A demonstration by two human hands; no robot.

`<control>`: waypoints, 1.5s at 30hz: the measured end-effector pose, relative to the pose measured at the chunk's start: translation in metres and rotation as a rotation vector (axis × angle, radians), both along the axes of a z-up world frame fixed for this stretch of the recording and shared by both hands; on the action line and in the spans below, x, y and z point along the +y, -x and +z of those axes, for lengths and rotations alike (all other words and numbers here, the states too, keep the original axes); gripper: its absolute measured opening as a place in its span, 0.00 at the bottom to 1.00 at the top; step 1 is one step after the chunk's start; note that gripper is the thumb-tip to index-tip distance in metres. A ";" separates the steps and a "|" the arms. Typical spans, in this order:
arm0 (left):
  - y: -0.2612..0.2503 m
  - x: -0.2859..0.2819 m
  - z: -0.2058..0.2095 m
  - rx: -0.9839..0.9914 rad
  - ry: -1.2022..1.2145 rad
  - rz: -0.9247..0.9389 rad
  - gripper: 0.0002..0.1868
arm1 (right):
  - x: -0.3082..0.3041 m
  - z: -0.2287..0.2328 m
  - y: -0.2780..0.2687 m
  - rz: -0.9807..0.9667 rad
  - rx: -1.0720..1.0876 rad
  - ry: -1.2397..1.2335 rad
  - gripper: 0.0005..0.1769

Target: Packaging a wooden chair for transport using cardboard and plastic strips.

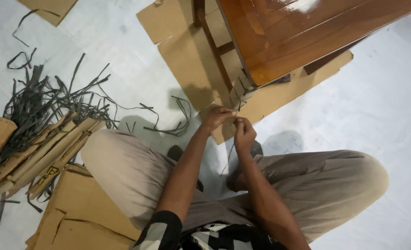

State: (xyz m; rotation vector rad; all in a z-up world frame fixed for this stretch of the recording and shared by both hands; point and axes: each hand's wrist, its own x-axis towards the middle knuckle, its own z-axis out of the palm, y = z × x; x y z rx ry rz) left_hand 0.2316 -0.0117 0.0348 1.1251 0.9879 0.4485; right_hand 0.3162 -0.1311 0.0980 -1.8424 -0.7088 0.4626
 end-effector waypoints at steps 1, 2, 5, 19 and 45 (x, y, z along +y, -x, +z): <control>0.000 0.000 0.006 0.000 0.000 0.003 0.23 | 0.000 0.002 0.000 0.003 0.000 0.000 0.11; 0.000 -0.002 0.013 0.022 -0.025 -0.003 0.22 | -0.001 0.004 -0.001 0.023 0.099 -0.068 0.10; 0.000 -0.002 0.004 0.046 -0.046 0.013 0.19 | 0.001 0.001 0.003 0.049 0.284 -0.159 0.10; 0.015 0.008 -0.008 -0.185 0.087 -0.009 0.18 | 0.003 0.003 -0.008 0.162 0.043 -0.139 0.08; -0.010 0.003 -0.028 -0.096 0.228 0.097 0.30 | 0.017 0.013 -0.010 0.166 -0.547 0.061 0.05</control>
